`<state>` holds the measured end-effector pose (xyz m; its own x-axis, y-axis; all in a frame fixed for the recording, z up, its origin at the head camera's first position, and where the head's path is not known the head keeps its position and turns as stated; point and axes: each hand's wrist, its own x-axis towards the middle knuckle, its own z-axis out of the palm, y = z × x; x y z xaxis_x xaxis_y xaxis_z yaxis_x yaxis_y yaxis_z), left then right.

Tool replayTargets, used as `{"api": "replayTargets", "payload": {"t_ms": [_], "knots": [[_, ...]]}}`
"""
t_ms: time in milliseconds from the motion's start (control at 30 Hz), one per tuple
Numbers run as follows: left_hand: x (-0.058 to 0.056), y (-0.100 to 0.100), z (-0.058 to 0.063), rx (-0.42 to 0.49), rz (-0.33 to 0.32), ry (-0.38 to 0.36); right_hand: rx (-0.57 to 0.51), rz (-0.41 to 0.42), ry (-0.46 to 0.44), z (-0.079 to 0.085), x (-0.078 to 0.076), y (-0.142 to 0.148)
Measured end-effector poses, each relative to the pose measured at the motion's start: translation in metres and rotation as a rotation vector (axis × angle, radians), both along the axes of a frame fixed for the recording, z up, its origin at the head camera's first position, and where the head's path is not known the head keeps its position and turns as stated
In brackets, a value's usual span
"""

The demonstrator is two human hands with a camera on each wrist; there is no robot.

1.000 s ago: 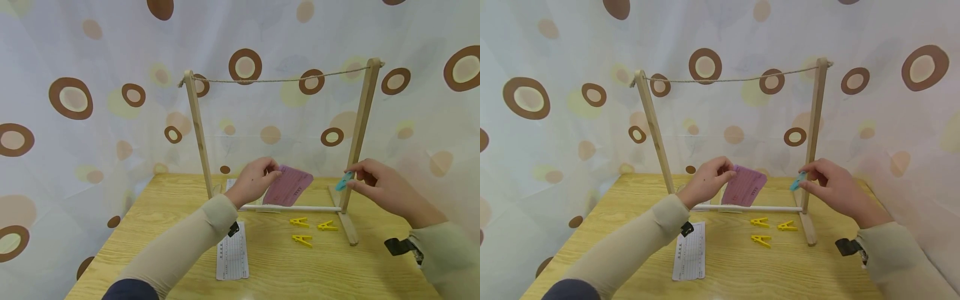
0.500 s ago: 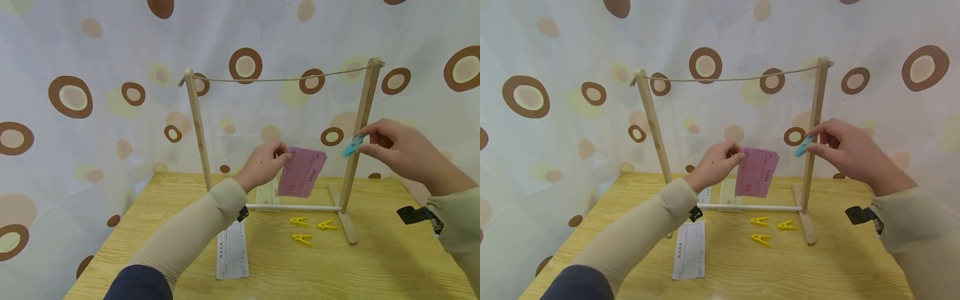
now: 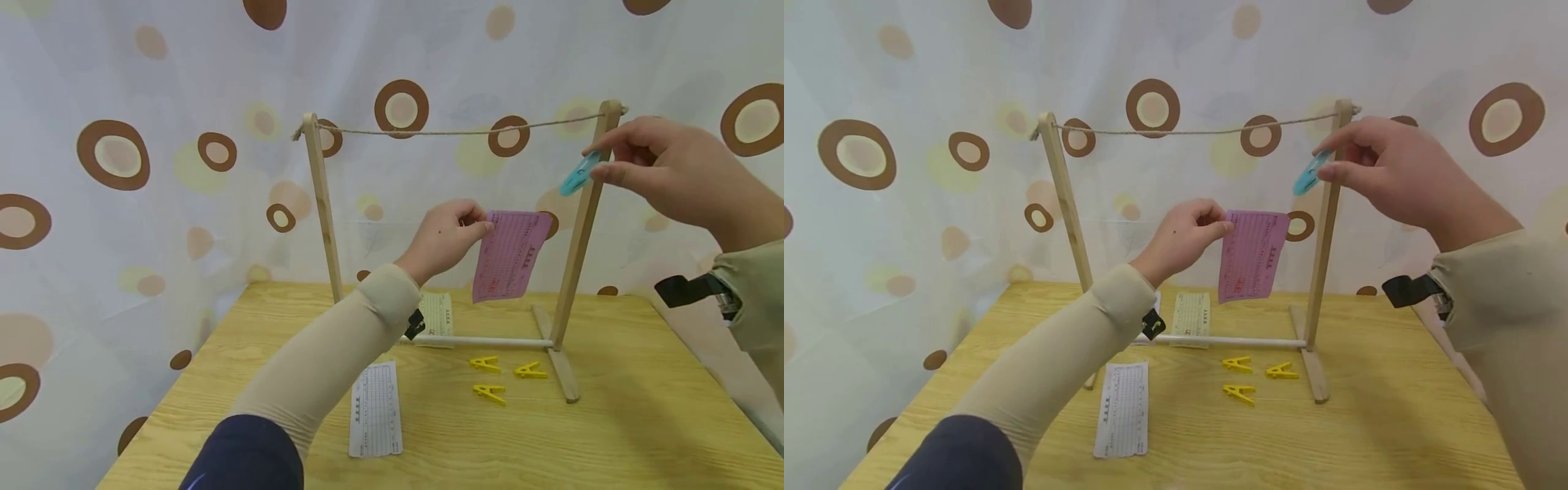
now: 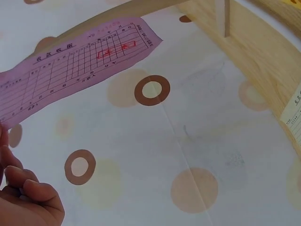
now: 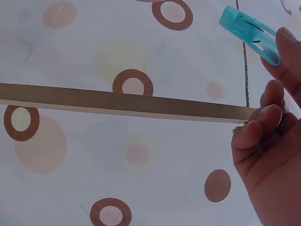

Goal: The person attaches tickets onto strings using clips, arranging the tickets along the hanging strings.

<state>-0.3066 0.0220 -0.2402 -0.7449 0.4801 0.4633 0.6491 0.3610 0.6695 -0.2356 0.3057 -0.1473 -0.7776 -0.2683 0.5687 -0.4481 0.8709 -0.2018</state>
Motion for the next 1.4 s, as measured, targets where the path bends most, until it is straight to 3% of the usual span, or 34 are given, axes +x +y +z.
{"api": "replayTargets", "payload": {"t_ms": [167,367,667,1033,1233,1400], "knots": [[-0.005,0.005,0.012,0.002,0.029,0.0,-0.071,-0.061,-0.054,0.023,-0.003,0.0],[-0.008,0.006,0.024,0.025,0.074,-0.003,-0.138,-0.067,-0.093,0.05,-0.007,-0.006],[-0.012,0.016,0.036,0.043,0.1,-0.012,-0.108,-0.102,-0.086,0.076,-0.015,-0.015],[-0.017,0.036,0.054,0.06,0.149,-0.04,-0.115,-0.085,-0.12,0.091,-0.025,-0.021],[-0.018,0.041,0.059,0.056,0.174,-0.068,-0.104,-0.074,-0.177,0.09,-0.031,-0.023],[-0.018,0.044,0.063,0.054,0.178,-0.044,-0.053,-0.107,-0.205,0.087,-0.033,-0.02]]}}
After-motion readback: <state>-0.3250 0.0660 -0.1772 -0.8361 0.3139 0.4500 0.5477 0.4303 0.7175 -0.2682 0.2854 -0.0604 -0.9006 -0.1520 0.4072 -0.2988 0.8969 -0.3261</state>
